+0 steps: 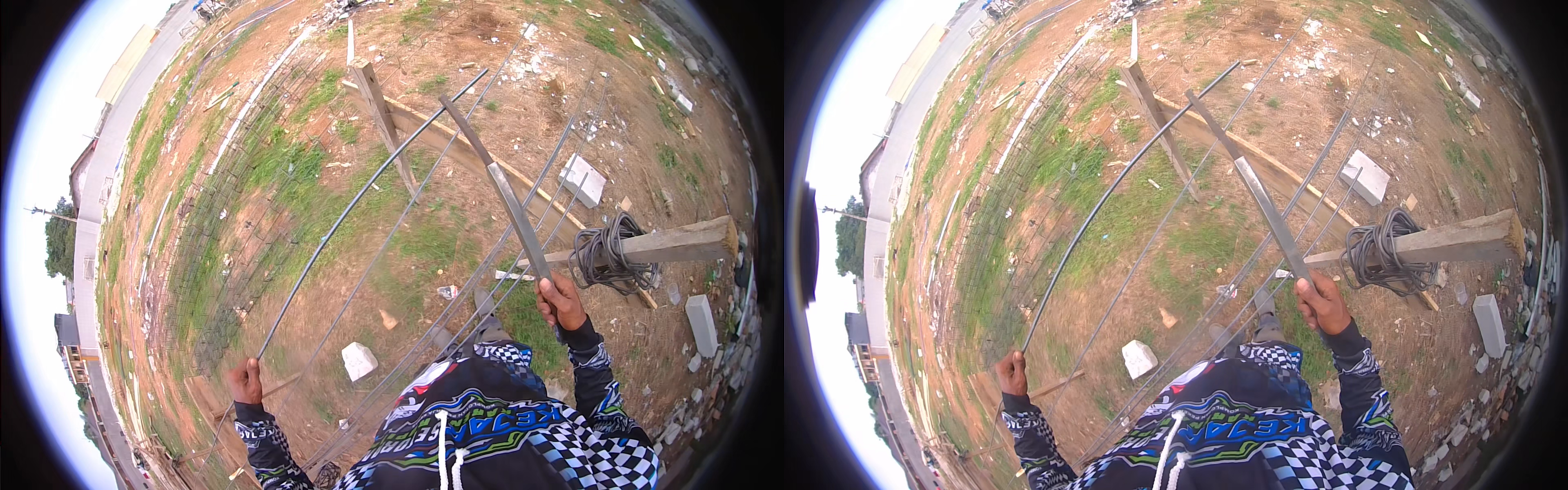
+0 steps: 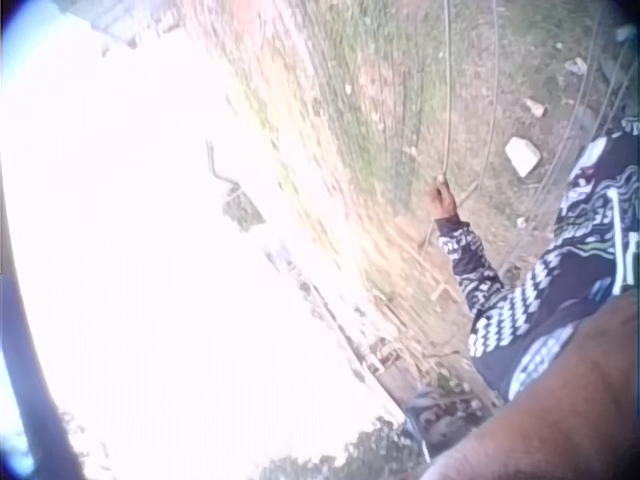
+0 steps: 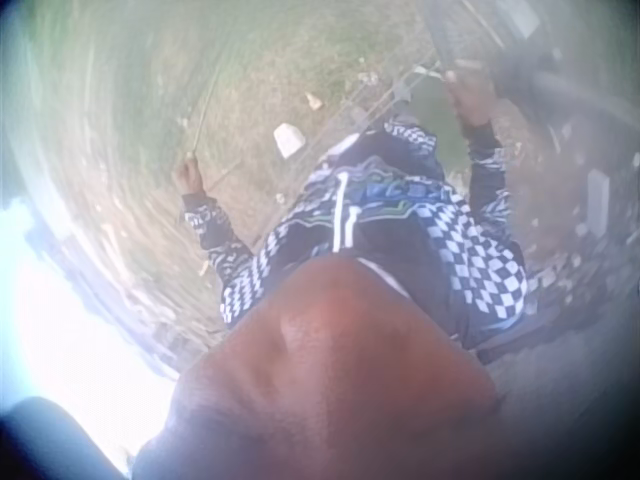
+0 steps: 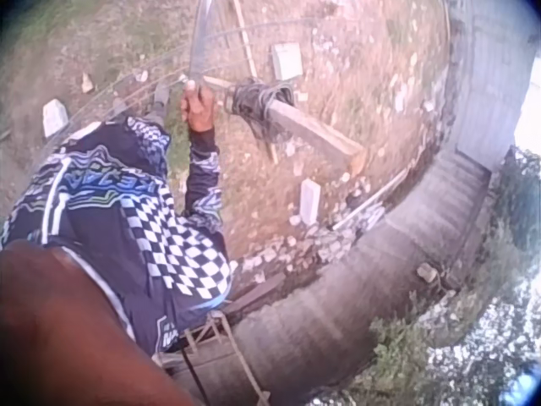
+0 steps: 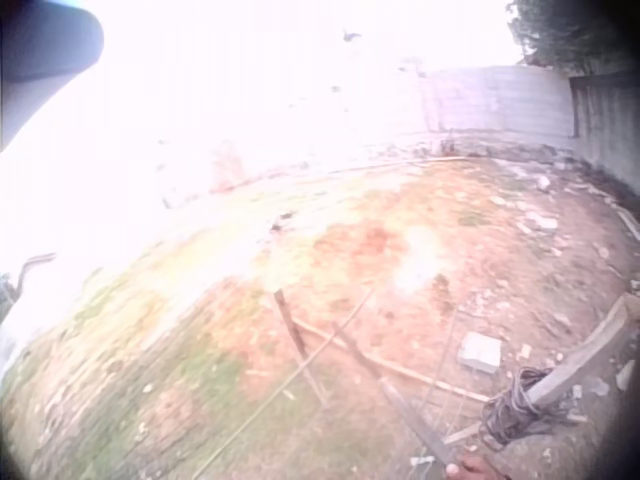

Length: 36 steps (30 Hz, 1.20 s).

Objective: The person repeatedly picks up thin metal rods and aligns them with a wire mesh frame on the ground, then uses a white plastic strip to secure the rods to the mesh. The person moves around the frame, adjusting and fastening multiple rods in sequence.

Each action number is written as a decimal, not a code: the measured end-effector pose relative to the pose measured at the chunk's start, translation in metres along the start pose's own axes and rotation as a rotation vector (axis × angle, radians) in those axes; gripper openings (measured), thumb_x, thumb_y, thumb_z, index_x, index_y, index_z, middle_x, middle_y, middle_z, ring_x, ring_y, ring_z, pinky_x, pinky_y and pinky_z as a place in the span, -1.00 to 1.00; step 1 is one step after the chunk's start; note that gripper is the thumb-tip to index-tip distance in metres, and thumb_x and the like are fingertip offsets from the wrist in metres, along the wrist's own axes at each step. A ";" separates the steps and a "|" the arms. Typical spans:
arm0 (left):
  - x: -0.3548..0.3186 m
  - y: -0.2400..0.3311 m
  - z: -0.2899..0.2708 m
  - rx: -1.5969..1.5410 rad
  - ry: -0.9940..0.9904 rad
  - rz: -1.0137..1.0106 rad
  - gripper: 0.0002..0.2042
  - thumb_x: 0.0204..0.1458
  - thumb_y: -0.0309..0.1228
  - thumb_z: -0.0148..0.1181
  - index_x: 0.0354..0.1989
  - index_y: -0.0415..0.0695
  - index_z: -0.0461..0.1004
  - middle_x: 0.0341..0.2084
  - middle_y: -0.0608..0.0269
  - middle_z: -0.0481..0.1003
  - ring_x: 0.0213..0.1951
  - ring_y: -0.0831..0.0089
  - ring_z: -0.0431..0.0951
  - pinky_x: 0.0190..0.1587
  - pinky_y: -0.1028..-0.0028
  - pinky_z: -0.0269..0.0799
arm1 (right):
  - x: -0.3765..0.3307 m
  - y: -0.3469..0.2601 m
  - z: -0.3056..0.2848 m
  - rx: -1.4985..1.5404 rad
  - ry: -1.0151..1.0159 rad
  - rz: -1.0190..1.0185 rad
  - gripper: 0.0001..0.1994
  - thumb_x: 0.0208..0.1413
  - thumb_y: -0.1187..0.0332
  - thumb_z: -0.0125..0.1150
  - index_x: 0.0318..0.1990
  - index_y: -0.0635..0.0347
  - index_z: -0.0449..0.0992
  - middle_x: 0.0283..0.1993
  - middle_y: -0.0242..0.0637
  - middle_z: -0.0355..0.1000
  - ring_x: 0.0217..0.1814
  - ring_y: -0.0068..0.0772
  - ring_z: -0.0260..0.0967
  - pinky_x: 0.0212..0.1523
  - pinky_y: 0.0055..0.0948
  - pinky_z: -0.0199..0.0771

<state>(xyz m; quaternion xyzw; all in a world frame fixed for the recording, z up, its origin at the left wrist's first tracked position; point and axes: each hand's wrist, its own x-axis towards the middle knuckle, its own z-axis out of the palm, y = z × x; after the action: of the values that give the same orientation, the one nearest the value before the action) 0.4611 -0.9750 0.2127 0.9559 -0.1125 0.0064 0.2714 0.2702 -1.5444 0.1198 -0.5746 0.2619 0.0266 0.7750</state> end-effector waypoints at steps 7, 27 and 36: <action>0.008 -0.013 -0.002 0.016 0.000 -0.014 -0.49 0.25 -0.08 -0.01 -0.66 -0.17 0.13 -0.72 0.42 0.05 -0.58 0.60 0.00 -0.54 0.41 -0.12 | -0.004 0.019 0.022 0.072 0.003 -0.022 -0.67 0.27 0.05 -0.01 -0.35 0.13 0.31 -0.66 -0.47 0.18 -0.78 -0.70 0.05 -0.79 -0.64 0.04; 0.004 -0.037 0.059 0.122 -0.040 -0.008 -0.55 0.21 -0.17 0.04 -0.64 -0.25 0.24 -0.79 0.12 0.09 -0.70 0.44 0.08 -0.61 0.33 0.00 | 0.042 -0.027 -0.065 -0.936 0.188 -0.613 -0.64 0.28 0.03 -0.04 -0.39 0.14 0.31 -0.64 -0.45 0.22 -0.75 -0.70 0.09 -0.76 -0.62 0.05; 0.000 -0.025 0.070 0.105 0.004 -0.068 -0.54 0.20 -0.11 0.05 -0.62 -0.23 0.28 -0.80 0.05 0.11 -0.73 0.28 0.13 -0.62 0.31 0.06 | 0.014 0.009 0.017 -0.108 -0.134 -0.079 -0.66 0.30 0.06 -0.08 -0.34 0.17 0.31 -0.70 -0.44 0.16 -0.79 -0.66 0.03 -0.78 -0.61 0.06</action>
<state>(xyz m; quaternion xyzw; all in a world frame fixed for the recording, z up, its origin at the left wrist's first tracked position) 0.4627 -0.9909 0.1404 0.9720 -0.0790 0.0050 0.2212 0.2859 -1.5292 0.1091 -0.6224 0.1847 0.0484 0.7591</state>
